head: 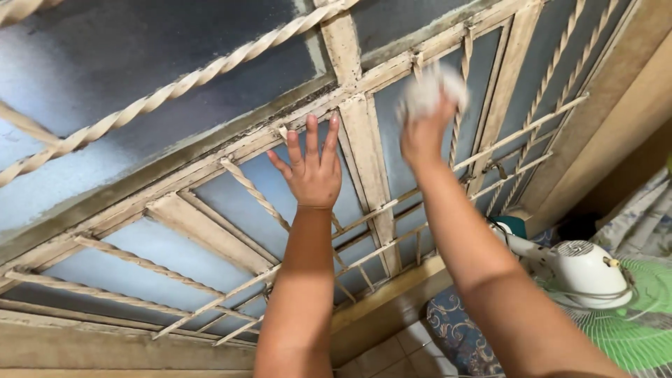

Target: The person wipes the metal window grille and frame with a white cloth, moving methodically across the bars and edges. The person uses both hands to hold the cloth and reach different sections of the grille.

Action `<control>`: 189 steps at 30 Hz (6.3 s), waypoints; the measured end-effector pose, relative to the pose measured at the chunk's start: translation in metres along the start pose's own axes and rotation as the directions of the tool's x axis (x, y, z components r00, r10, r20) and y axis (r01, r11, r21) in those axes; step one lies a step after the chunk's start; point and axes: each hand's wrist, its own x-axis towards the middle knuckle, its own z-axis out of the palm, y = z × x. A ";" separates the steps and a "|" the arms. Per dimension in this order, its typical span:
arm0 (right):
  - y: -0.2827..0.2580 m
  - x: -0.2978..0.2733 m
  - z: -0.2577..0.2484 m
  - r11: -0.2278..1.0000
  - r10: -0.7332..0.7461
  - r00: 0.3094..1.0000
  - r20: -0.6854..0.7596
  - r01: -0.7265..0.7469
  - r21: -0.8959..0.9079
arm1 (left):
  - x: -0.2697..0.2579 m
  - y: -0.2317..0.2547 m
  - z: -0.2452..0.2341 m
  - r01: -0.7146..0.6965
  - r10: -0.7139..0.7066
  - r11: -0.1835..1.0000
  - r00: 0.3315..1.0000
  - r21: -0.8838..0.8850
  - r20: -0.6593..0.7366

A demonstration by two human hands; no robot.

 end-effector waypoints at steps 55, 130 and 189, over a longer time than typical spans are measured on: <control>-0.102 0.082 -0.079 0.978 -0.123 0.992 -0.039 0.128 0.167 | -0.007 -0.001 -0.015 -0.006 0.009 1.000 0.993 -0.027 0.117; -0.079 0.117 -0.065 0.961 -0.117 0.975 -0.187 0.159 0.225 | -0.008 -0.004 -0.025 -0.003 0.013 0.999 0.980 -0.051 0.201; -0.007 -0.130 -0.038 0.995 0.091 0.991 0.101 -0.094 0.028 | -0.017 0.003 -0.029 0.017 -0.009 1.000 0.926 -0.019 0.376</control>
